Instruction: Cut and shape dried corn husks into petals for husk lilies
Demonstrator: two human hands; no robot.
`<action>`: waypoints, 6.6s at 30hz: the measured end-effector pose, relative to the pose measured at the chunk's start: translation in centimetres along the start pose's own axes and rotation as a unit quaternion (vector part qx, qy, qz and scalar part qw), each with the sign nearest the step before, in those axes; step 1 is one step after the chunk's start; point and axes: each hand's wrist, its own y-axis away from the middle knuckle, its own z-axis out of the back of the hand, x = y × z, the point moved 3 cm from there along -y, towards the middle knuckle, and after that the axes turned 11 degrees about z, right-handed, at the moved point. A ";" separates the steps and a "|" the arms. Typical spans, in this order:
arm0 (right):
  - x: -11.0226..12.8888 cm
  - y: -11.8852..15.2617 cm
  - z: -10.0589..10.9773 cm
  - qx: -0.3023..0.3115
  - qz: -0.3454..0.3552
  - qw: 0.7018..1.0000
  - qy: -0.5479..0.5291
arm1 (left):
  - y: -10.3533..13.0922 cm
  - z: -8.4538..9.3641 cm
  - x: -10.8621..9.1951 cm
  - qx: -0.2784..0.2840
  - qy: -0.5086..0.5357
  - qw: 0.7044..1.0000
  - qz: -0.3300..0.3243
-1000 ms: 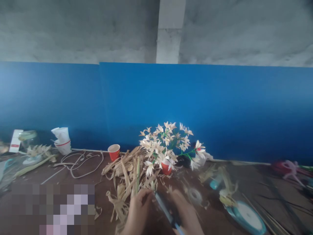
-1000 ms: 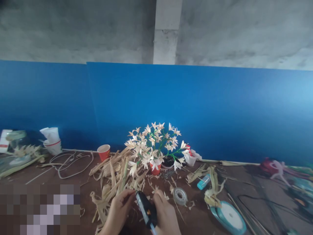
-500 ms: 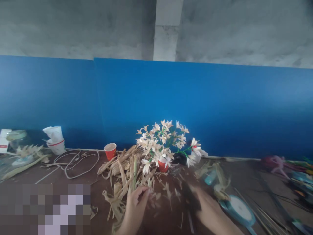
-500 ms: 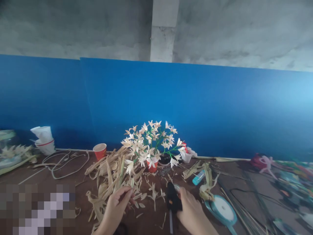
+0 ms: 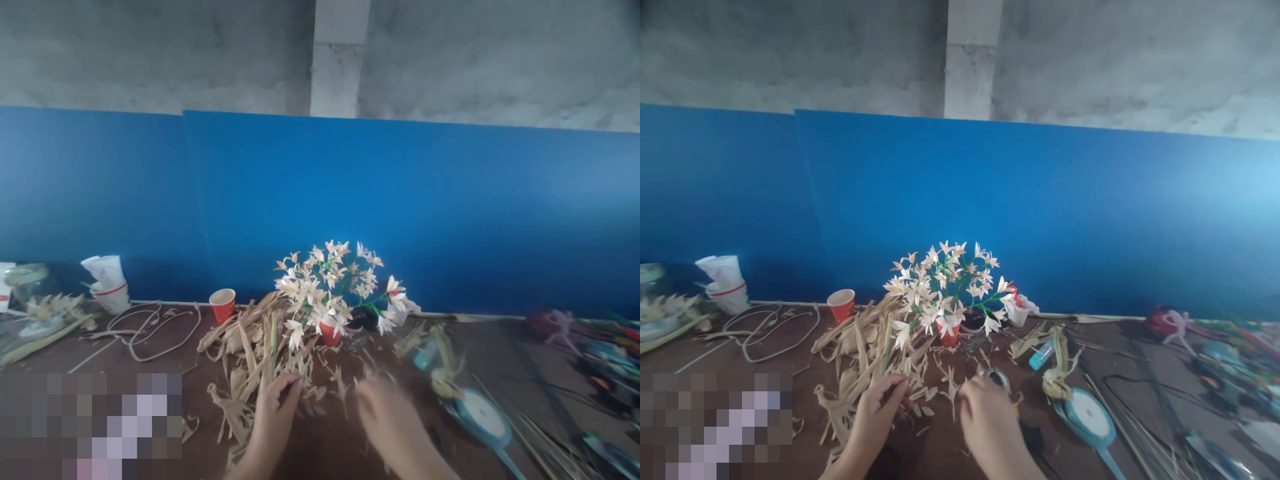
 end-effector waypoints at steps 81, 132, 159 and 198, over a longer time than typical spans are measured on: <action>3.2 -4.4 -3.3 -0.210 -0.058 0.853 -0.475 | -0.4 -0.8 1.1 0.058 0.019 0.998 0.004; 4.2 -4.6 -2.4 -0.180 -0.112 0.829 -0.518 | 0.5 -0.1 -0.6 -0.057 -0.150 0.979 -0.125; 4.2 -4.2 -3.1 -0.202 -0.058 0.852 -0.479 | 0.9 0.0 -1.3 -0.046 -0.183 0.976 -0.108; 3.7 -4.4 -4.1 -0.201 -0.121 0.800 -0.552 | 0.3 -0.4 0.2 0.009 -0.105 0.994 -0.021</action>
